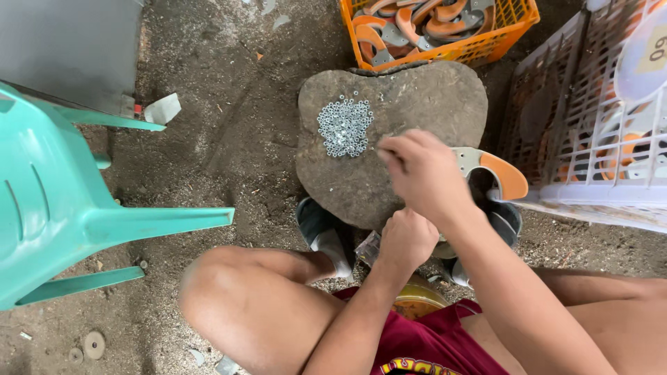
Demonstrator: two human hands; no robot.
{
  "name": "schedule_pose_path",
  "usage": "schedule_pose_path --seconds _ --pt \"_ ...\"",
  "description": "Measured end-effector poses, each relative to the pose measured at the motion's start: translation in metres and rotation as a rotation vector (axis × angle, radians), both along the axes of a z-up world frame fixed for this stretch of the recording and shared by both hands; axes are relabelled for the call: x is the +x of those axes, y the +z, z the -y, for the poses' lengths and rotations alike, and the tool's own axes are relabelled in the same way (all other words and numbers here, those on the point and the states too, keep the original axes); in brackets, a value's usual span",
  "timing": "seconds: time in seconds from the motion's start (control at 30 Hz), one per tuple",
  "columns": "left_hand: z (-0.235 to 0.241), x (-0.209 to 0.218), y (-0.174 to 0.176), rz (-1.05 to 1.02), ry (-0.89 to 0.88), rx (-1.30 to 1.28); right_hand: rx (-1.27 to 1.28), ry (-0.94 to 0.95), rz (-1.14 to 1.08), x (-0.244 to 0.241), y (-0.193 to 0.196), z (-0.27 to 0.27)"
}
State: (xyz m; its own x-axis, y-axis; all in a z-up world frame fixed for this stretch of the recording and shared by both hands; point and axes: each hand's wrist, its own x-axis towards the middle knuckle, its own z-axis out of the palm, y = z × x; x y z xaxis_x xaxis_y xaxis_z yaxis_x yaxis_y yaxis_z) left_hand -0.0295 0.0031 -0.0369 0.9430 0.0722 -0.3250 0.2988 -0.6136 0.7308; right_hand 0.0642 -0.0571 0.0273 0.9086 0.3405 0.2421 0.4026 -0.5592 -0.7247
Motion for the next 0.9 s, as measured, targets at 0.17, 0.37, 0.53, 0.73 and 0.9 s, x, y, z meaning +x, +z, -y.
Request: schedule_pose_path --seconds 0.17,0.37,0.53,0.73,0.9 --pt "-0.007 0.000 0.011 -0.036 -0.030 -0.073 -0.190 0.064 -0.057 0.043 -0.052 -0.051" --pt "-0.008 0.003 0.013 -0.154 -0.040 -0.119 -0.217 0.084 -0.039 0.050 -0.076 -0.049" --pt "-0.010 0.002 0.010 -0.052 -0.070 -0.080 -0.153 0.089 0.036 0.041 -0.050 -0.051" --pt "-0.004 0.002 0.009 0.015 0.024 -0.041 -0.020 0.085 0.062 0.033 0.005 0.006" --pt "-0.004 0.003 0.013 0.001 0.003 -0.001 -0.226 -0.077 0.005 0.038 0.004 0.093"
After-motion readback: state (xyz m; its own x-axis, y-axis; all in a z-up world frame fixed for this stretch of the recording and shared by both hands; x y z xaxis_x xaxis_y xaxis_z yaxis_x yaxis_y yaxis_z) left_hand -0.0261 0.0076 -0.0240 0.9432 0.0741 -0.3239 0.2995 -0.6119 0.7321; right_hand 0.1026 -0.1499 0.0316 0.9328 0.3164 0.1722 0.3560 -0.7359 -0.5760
